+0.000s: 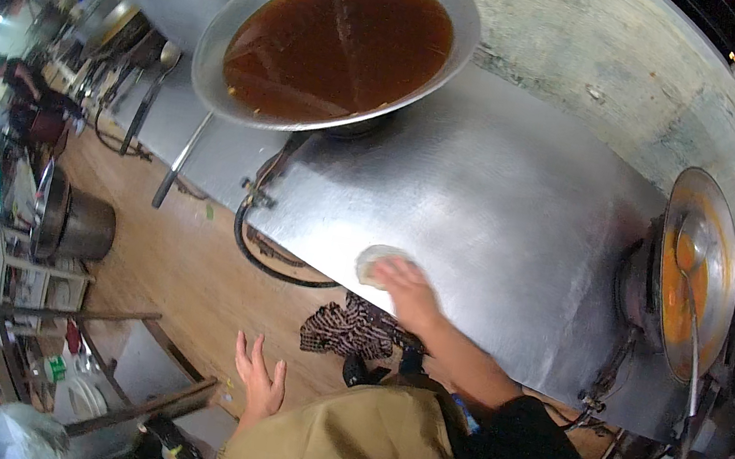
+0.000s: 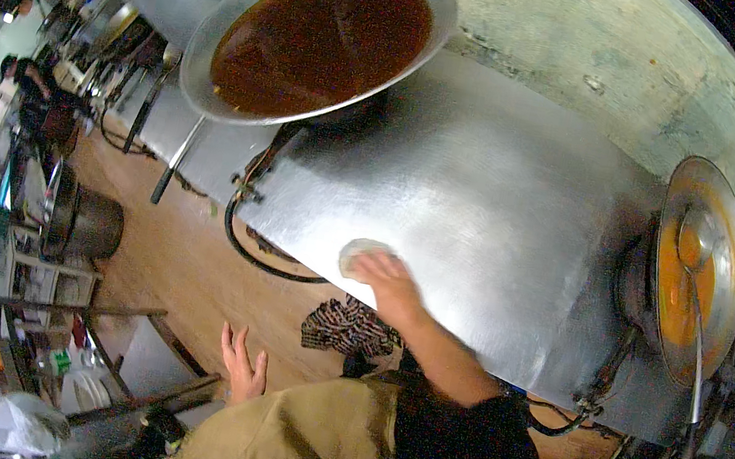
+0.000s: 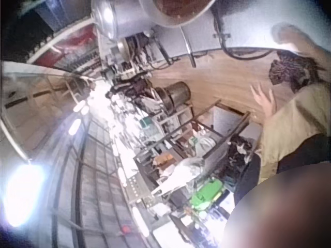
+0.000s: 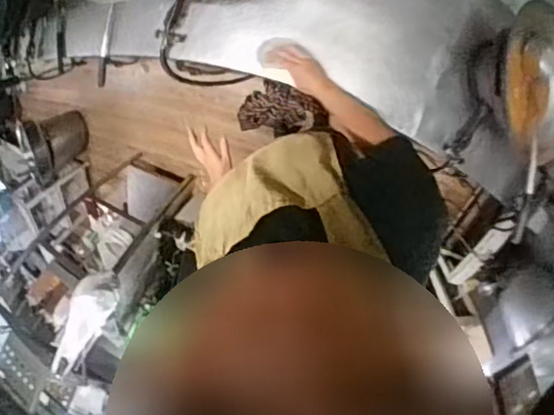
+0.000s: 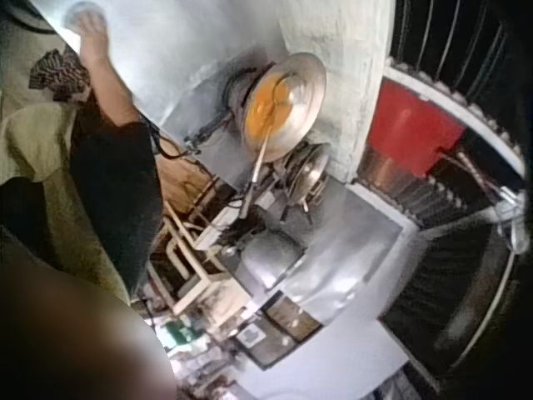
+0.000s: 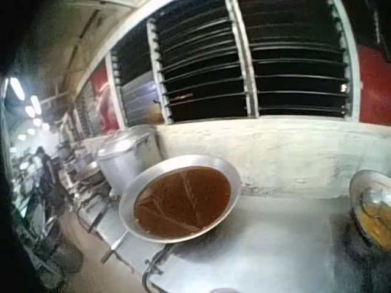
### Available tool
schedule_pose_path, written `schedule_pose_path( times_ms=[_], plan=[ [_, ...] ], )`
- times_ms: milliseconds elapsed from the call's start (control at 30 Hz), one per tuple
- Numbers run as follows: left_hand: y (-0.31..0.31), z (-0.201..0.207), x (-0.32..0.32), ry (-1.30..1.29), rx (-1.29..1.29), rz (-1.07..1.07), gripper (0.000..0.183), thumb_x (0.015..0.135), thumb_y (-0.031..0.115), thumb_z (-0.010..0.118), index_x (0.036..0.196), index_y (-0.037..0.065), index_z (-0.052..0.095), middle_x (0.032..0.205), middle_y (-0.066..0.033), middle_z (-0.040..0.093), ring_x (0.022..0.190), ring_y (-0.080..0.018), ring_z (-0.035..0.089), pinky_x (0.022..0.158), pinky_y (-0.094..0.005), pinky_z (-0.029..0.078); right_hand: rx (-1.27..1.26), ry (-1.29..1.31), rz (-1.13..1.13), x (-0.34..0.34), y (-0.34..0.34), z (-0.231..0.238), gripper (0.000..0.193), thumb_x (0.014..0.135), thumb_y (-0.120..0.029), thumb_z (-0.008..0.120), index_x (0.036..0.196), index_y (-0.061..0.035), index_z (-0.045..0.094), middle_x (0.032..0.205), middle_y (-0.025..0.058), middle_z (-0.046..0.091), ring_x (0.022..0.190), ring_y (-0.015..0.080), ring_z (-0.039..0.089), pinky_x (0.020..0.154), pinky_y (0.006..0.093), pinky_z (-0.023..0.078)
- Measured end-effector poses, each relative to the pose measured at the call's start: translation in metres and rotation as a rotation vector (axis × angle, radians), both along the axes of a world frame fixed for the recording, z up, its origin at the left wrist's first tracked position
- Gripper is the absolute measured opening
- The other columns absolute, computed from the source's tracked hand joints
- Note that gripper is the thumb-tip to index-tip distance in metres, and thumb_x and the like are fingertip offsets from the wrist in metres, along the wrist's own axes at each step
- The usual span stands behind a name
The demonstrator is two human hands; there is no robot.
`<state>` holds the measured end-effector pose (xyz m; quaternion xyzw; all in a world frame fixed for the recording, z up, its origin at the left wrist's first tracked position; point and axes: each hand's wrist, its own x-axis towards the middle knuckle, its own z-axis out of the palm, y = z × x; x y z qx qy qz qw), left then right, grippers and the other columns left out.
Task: The person wipes a stainless steel countertop with a cloth, rinses the cloth in a sink, and continues wiping around large pots and pans. The person also moves a pot and handles a ladle and a plastic container during the cleaning process.
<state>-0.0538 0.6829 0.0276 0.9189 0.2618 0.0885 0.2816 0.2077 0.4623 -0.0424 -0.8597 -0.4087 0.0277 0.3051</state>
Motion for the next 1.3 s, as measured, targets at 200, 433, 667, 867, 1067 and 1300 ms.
schedule_pose_path(
  times_ms=[200, 433, 667, 867, 1067, 1300],
  plan=[
    [-0.012, -0.015, 0.017, 0.074, 0.027, 0.018, 0.061, 0.086, 0.016, 0.062, 0.141, 0.006, 0.037, 0.152, -0.0262, 0.016, 0.137, -0.0443, 0.023, 0.11, -0.0508, 0.023, -0.15, 0.005, -0.454, 0.181, -0.123, -0.014, 0.049, 0.088, -0.002, 0.046, 0.135, -0.0135, 0.052, 0.142, 0.0091, 0.048, 0.135, 0.0304, 0.039, 0.112, 0.0487, 0.027],
    [-0.021, -0.086, -0.031, -0.027, 0.251, -0.009, 0.054, 0.087, 0.023, 0.064, 0.134, 0.003, 0.046, 0.149, -0.0237, 0.024, 0.128, -0.0429, 0.038, 0.098, -0.0482, 0.04, -0.198, -0.091, -0.838, 0.42, -0.057, -0.029, 0.044, 0.091, -0.014, 0.047, 0.134, -0.0152, 0.051, 0.149, 0.0024, 0.04, 0.14, 0.0281, 0.031, 0.114, 0.0502, 0.021],
    [-0.018, -0.089, -0.04, 0.237, 0.08, 0.385, 0.056, 0.083, 0.025, 0.068, 0.131, 0.004, 0.049, 0.147, -0.025, 0.028, 0.125, -0.0441, 0.042, 0.096, -0.0487, 0.041, -0.287, -0.124, -0.482, 0.492, 0.076, -0.003, 0.052, 0.087, -0.012, 0.051, 0.139, -0.017, 0.048, 0.151, 0.0016, 0.036, 0.143, 0.0263, 0.024, 0.114, 0.0501, 0.02],
    [-0.034, -0.054, -0.034, 0.272, 0.174, 0.399, 0.058, 0.082, 0.026, 0.068, 0.132, 0.004, 0.048, 0.147, -0.0274, 0.027, 0.127, -0.0459, 0.039, 0.099, -0.0498, 0.039, -0.492, -0.154, -0.088, 0.443, 0.095, 0.009, 0.062, 0.084, -0.009, 0.051, 0.144, -0.0213, 0.041, 0.153, 0.0006, 0.033, 0.143, 0.0242, 0.023, 0.117, 0.0454, 0.019],
    [-0.035, -0.051, -0.044, 0.22, 0.185, 0.378, 0.06, 0.081, 0.026, 0.068, 0.133, 0.005, 0.047, 0.146, -0.0291, 0.027, 0.128, -0.0472, 0.037, 0.101, -0.0507, 0.037, -0.22, -0.21, -0.131, 0.361, 0.076, -0.014, 0.065, 0.081, -0.011, 0.052, 0.144, -0.0204, 0.041, 0.15, 0.0022, 0.038, 0.142, 0.027, 0.026, 0.115, 0.0489, 0.02],
    [-0.029, -0.062, -0.03, 0.125, 0.05, 0.244, 0.057, 0.084, 0.026, 0.067, 0.134, 0.008, 0.046, 0.149, -0.0265, 0.024, 0.131, -0.0457, 0.034, 0.105, -0.0506, 0.032, -0.143, -0.101, -0.007, 0.23, 0.096, -0.022, 0.063, 0.08, -0.005, 0.051, 0.141, -0.0169, 0.045, 0.147, 0.005, 0.042, 0.141, 0.0275, 0.029, 0.113, 0.0512, 0.022]
  ],
)
